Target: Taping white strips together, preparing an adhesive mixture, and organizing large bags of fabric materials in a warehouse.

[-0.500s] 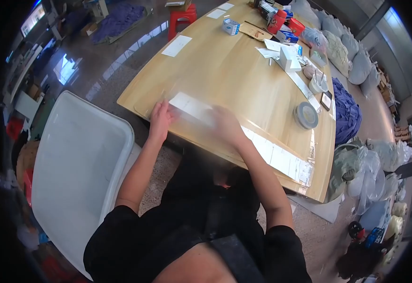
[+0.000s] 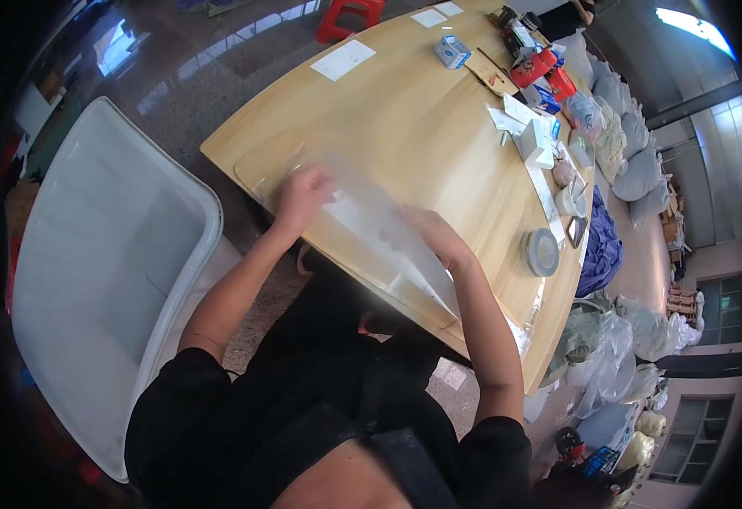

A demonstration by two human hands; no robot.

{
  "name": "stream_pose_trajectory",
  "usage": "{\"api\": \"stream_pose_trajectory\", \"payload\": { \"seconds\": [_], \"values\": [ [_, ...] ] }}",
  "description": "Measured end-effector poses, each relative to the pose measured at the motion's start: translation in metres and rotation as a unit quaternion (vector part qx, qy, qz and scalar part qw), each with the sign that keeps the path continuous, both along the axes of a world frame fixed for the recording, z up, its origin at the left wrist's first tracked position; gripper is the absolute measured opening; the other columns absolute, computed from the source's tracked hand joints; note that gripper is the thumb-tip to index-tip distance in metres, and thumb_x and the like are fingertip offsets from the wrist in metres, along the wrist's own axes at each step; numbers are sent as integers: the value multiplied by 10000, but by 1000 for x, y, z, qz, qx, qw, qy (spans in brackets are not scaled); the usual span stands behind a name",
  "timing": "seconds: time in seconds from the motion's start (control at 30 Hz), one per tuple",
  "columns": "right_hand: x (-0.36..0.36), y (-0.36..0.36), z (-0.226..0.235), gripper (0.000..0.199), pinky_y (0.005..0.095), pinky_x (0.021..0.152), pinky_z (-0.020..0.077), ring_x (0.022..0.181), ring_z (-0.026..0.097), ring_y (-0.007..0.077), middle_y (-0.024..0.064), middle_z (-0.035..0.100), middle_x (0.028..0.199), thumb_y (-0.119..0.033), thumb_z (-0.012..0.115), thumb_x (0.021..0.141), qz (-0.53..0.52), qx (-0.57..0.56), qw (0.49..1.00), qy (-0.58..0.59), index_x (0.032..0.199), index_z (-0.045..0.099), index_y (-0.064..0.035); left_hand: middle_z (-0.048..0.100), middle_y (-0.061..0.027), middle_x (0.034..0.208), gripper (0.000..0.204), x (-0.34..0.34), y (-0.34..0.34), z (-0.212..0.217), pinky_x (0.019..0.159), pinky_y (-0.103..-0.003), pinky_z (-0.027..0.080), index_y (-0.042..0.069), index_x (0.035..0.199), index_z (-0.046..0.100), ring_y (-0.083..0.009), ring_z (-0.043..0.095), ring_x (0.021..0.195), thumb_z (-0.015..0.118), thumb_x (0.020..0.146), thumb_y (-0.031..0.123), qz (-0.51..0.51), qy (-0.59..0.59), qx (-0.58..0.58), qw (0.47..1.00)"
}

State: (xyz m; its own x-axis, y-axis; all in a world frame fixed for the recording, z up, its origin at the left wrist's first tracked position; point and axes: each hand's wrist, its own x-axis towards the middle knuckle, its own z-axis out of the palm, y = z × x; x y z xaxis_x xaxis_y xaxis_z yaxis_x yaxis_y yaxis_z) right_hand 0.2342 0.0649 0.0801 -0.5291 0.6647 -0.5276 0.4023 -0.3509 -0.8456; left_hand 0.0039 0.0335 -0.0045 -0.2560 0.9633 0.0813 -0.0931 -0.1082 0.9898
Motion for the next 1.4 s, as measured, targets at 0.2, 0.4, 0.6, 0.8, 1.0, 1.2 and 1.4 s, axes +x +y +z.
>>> {"api": "stream_pose_trajectory", "payload": {
  "seconds": [0.2, 0.4, 0.6, 0.8, 1.0, 1.2, 1.4],
  "values": [
    [-7, 4, 1, 468, 309, 781, 497, 790, 613, 222, 193, 652, 962, -293, 389, 941, -18, -84, 996, 38, 1218, 454, 79, 610, -36, 654, 62, 0, 1, 15, 514, -227, 445, -4, 844, 609, -83, 545, 551, 619, 805, 43, -4, 42, -6, 999],
    [-1, 6, -1, 421, 301, 770, 502, 837, 628, 190, 145, 653, 998, -300, 435, 945, -16, -102, 993, 57, 1155, 555, 44, 603, -28, 665, 71, 2, 3, 14, 502, -227, 432, -5, 856, 614, -81, 534, 554, 617, 810, 48, -18, 28, -10, 999],
    [-6, -16, -3, 336, 296, 851, 444, 977, 552, 196, 96, 545, 1195, -175, 621, 850, 66, 294, 951, -70, 1160, 591, -46, 605, -33, 750, 133, -8, -12, 11, 500, -218, 442, -19, 932, 613, -94, 557, 602, 593, 821, 50, -74, -62, -90, 991],
    [-14, -45, -12, 409, 360, 887, 421, 1066, 502, 278, 115, 495, 1240, -165, 700, 762, 83, 525, 809, -252, 1158, 605, -126, 606, -60, 877, 189, -19, -17, 11, 518, -245, 490, 15, 1008, 579, -157, 611, 700, 562, 843, 105, -160, -211, -196, 944],
    [-21, -59, -13, 452, 423, 919, 380, 1100, 467, 311, 108, 495, 1238, -183, 736, 684, 67, 590, 751, -288, 1119, 619, -146, 616, -89, 910, 169, -19, -10, 15, 547, -277, 515, 22, 1000, 560, -191, 639, 733, 560, 874, 134, -148, -225, -261, 927],
    [-17, -54, -17, 454, 425, 904, 382, 1103, 460, 314, 111, 487, 1242, -182, 733, 674, 71, 588, 759, -271, 1113, 622, -146, 625, -105, 850, 188, -15, -6, 26, 558, -286, 524, 8, 995, 547, -212, 658, 699, 585, 870, 143, -101, -259, -295, 914],
    [-14, -51, -20, 462, 427, 888, 381, 1099, 457, 324, 109, 484, 1238, -173, 733, 669, 83, 606, 751, -251, 1115, 616, -145, 628, -95, 858, 220, -14, -11, 22, 553, -292, 520, 20, 1014, 535, -213, 656, 674, 612, 852, 147, -75, -290, -337, 893]
  ]
}}
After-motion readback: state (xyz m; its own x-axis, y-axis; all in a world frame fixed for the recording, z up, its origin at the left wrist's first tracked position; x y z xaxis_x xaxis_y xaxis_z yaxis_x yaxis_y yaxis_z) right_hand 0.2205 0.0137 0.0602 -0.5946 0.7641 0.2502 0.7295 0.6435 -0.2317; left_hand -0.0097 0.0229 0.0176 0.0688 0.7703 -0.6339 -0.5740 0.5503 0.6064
